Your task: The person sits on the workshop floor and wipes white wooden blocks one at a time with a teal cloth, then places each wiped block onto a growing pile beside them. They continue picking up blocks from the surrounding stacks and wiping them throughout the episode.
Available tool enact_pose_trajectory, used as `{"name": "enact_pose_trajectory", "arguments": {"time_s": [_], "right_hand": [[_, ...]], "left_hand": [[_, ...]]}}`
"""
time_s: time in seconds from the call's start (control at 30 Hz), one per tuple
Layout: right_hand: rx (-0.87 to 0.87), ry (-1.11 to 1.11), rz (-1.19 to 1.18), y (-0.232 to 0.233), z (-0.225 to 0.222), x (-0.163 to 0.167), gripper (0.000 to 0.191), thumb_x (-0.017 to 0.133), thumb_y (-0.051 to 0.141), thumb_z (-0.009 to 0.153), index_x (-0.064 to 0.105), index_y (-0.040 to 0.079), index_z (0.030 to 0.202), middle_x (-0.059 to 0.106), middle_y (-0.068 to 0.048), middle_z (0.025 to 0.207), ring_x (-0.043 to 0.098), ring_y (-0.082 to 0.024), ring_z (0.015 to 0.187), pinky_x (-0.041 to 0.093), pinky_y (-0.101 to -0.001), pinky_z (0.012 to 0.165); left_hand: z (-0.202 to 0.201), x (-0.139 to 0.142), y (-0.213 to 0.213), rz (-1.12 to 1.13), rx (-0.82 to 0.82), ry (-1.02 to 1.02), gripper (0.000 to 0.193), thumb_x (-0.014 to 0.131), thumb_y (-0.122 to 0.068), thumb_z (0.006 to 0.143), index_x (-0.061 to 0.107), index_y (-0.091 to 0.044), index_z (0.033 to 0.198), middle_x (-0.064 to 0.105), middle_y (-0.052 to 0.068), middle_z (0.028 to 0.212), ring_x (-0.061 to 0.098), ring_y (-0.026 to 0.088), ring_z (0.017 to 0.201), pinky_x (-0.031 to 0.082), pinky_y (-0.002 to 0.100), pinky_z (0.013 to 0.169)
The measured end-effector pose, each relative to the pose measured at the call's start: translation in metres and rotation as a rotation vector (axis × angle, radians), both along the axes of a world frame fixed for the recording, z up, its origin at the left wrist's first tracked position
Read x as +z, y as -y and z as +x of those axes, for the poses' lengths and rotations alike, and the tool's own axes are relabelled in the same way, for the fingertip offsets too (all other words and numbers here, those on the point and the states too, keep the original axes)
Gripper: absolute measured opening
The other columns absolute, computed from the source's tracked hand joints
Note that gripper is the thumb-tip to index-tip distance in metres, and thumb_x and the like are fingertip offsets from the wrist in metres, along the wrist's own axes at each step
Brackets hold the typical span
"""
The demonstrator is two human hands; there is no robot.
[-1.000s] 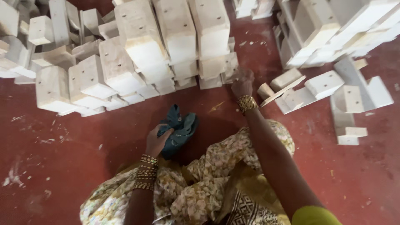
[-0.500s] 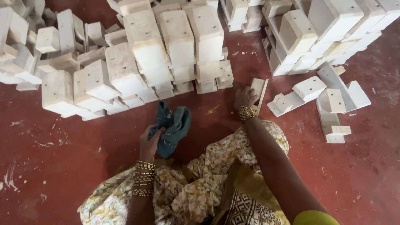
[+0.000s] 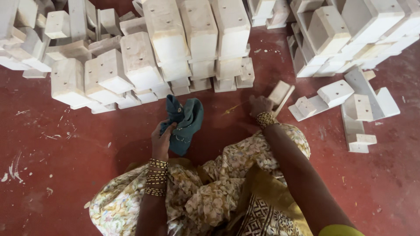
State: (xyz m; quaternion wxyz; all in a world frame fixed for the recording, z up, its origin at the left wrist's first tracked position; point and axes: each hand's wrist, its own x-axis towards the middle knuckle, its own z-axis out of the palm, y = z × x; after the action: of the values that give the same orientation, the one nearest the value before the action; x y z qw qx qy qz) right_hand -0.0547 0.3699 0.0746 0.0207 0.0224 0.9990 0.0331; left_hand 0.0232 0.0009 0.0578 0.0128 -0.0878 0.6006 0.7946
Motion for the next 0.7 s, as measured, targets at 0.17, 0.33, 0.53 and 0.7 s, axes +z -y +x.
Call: {"name": "enact_pose_trajectory", "arguments": {"time_s": [0.17, 0.33, 0.53, 0.7], "right_hand": [[0.160, -0.091, -1.009, 0.018, -0.001, 0.009, 0.046, 0.065, 0.020, 0.094, 0.062, 0.022, 0.140, 0.075, -0.009, 0.095, 0.076, -0.028, 0.082, 0.064, -0.0437, 0.075], [0.395, -0.057, -0.790, 0.008, -0.017, 0.001, 0.056, 0.078, 0.030, 0.085, 0.063, 0.014, 0.137, 0.073, -0.014, 0.114, 0.071, -0.032, 0.104, 0.058, -0.0442, 0.090], [0.415, 0.261, -0.543, -0.007, -0.012, -0.010, 0.075, 0.087, 0.047, 0.071, 0.065, 0.011, 0.133, 0.066, -0.017, 0.132, 0.059, -0.040, 0.125, 0.045, -0.0484, 0.108], [0.396, 0.343, -0.345, -0.001, 0.011, -0.018, 0.077, 0.087, 0.042, 0.067, 0.062, 0.013, 0.134, 0.064, -0.019, 0.133, 0.056, -0.043, 0.126, 0.042, -0.0529, 0.106]], "left_hand": [[0.001, -0.009, 0.001, 0.007, 0.020, 0.007, 0.023, 0.072, -0.015, 0.096, 0.071, -0.002, 0.116, 0.074, 0.001, 0.099, 0.067, 0.009, 0.088, 0.054, 0.028, 0.074], [0.002, -0.006, 0.005, 0.000, 0.039, 0.022, 0.020, 0.072, -0.013, 0.096, 0.071, -0.002, 0.113, 0.072, 0.002, 0.096, 0.066, 0.009, 0.085, 0.052, 0.028, 0.071], [-0.001, -0.006, 0.004, -0.018, 0.034, 0.037, 0.020, 0.071, -0.013, 0.096, 0.072, -0.002, 0.112, 0.074, 0.001, 0.098, 0.067, 0.008, 0.087, 0.053, 0.027, 0.074], [-0.001, -0.007, 0.003, -0.035, 0.020, 0.006, 0.019, 0.071, -0.014, 0.097, 0.072, -0.002, 0.112, 0.074, 0.002, 0.099, 0.067, 0.009, 0.089, 0.053, 0.028, 0.075]]}}
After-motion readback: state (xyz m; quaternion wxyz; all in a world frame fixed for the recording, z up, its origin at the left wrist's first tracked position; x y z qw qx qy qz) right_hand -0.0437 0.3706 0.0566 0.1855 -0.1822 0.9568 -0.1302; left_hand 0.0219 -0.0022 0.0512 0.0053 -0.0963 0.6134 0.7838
